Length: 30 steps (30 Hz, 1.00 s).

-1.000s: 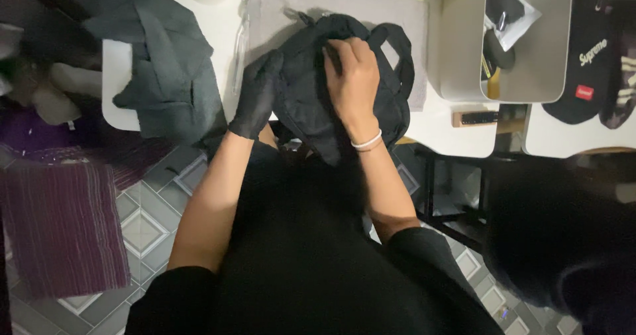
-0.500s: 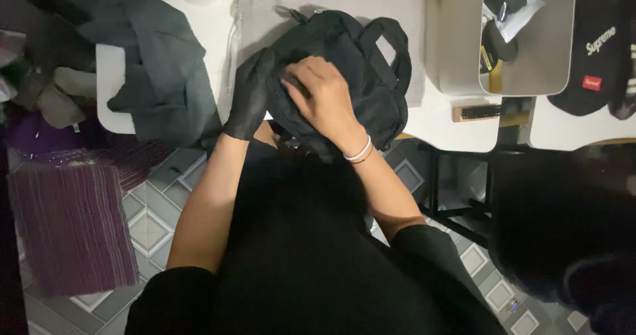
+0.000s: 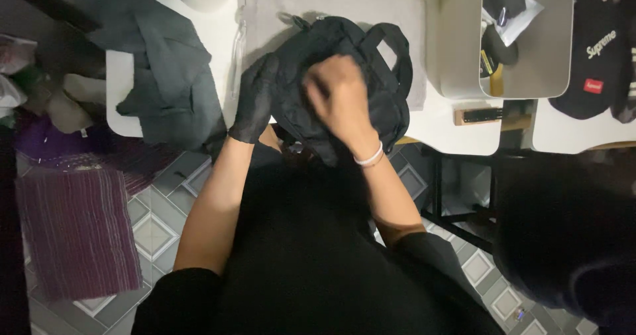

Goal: Applying a substance to a black bag using a small applicator brush

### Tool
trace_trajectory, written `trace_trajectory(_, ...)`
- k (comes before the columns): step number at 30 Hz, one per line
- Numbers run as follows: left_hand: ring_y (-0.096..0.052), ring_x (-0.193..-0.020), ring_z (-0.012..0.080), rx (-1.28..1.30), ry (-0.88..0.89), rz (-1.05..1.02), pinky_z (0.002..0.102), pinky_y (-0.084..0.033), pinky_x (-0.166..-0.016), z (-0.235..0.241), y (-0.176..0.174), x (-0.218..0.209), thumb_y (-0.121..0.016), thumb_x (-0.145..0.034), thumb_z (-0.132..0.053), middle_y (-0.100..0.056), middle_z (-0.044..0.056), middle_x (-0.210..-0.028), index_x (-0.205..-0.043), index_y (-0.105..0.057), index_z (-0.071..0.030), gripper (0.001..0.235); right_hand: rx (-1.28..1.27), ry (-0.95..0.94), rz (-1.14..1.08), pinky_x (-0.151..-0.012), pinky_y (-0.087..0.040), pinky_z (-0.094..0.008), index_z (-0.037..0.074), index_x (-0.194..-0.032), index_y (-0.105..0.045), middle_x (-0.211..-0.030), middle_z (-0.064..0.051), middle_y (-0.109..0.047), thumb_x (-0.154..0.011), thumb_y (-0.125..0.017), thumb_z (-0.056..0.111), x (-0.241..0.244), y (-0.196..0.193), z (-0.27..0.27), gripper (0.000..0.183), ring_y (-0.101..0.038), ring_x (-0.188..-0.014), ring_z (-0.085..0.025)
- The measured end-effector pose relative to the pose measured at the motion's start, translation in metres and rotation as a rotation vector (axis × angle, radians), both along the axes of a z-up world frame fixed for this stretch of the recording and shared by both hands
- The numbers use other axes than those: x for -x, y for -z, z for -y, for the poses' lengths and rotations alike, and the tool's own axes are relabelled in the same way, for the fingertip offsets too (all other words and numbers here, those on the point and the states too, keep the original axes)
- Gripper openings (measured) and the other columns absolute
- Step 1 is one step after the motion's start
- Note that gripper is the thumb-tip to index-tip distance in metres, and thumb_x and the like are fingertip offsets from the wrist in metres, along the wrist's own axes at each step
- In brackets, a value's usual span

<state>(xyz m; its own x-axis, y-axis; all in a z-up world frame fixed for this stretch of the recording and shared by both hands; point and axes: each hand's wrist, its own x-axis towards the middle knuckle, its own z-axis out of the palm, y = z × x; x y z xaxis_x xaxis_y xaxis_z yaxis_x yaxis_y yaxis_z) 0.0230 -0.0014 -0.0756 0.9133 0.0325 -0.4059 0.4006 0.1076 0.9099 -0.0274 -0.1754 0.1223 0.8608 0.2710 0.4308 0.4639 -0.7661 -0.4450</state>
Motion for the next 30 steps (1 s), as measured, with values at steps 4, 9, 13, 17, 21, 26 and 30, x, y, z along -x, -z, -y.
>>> trace_trajectory(4,-0.061,-0.128,0.0163,0.006,0.073,0.055,0.035,-0.050,-0.106,0.005,-0.015,0.000,-0.064,-0.088,-0.071,-0.060,-0.005,-0.144,-0.138,-0.060,-0.036,0.062,-0.003,-0.098,-0.076,-0.085,-0.048,-0.041,0.009,-0.099,-0.073,-0.093,-0.010,-0.065,-0.090,-0.076,0.013,0.004,-0.004,-0.002,0.010,-0.062,-0.093,-0.032)
trace_trajectory(9,-0.044,-0.149,0.0235,0.001,0.112,0.134,0.042,-0.028,-0.128,-0.005,-0.093,0.019,-0.055,-0.096,-0.068,-0.045,0.003,-0.161,-0.152,-0.050,-0.024,0.072,0.031,0.043,0.009,-0.078,-0.045,-0.042,0.010,-0.095,-0.071,-0.087,-0.008,-0.062,-0.091,-0.075,0.011,0.004,-0.008,-0.002,0.006,-0.058,-0.085,-0.032)
trace_trajectory(13,-0.024,-0.157,0.0218,-0.036,0.194,-0.047,0.037,-0.002,-0.129,-0.001,-0.150,0.020,-0.050,-0.098,-0.060,-0.027,0.003,-0.170,-0.159,-0.034,-0.022,0.074,0.045,-0.056,-0.044,-0.079,-0.046,-0.042,0.011,-0.098,-0.073,-0.092,-0.009,-0.067,-0.090,-0.076,0.016,0.004,-0.005,-0.003,0.009,-0.061,-0.090,-0.032)
trace_trajectory(17,-0.033,-0.155,0.0220,0.000,0.230,0.150,0.032,-0.009,-0.131,-0.004,-0.069,0.021,-0.048,-0.100,-0.064,-0.030,0.004,-0.170,-0.159,-0.037,-0.024,0.073,0.049,0.039,0.014,-0.078,-0.045,-0.044,0.009,-0.099,-0.072,-0.090,-0.011,-0.065,-0.091,-0.076,0.014,-0.002,0.005,-0.002,0.010,-0.060,-0.089,-0.034)
trace_trajectory(21,-0.037,-0.151,0.0265,-0.189,0.263,0.254,0.036,-0.012,-0.130,-0.002,-0.037,0.015,-0.046,-0.104,-0.058,-0.037,0.008,-0.165,-0.156,-0.043,-0.018,0.066,-0.093,-0.164,-0.152,-0.084,-0.046,-0.039,0.013,-0.100,-0.074,-0.095,-0.007,-0.072,-0.094,-0.075,0.020,0.007,-0.010,-0.016,0.009,-0.066,-0.095,-0.031)
trace_trajectory(26,-0.047,-0.142,0.0322,-0.480,0.263,0.371,0.044,-0.020,-0.127,-0.002,-0.041,0.015,-0.042,-0.108,-0.052,-0.049,0.012,-0.157,-0.148,-0.056,-0.014,0.057,-0.057,-0.122,-0.050,-0.079,-0.046,-0.042,0.011,-0.100,-0.072,-0.093,-0.008,-0.070,-0.095,-0.074,0.019,-0.004,-0.012,-0.011,0.010,-0.063,-0.090,-0.033)
trace_trajectory(30,-0.051,-0.137,0.0308,-0.474,0.213,0.327,0.046,-0.025,-0.124,0.006,-0.061,0.018,-0.040,-0.107,-0.057,-0.054,0.008,-0.154,-0.145,-0.060,-0.020,0.057,0.058,0.017,0.041,-0.078,-0.043,-0.041,0.010,-0.101,-0.072,-0.096,-0.007,-0.067,-0.094,-0.075,0.017,-0.008,-0.012,0.000,0.011,-0.062,-0.094,-0.030)
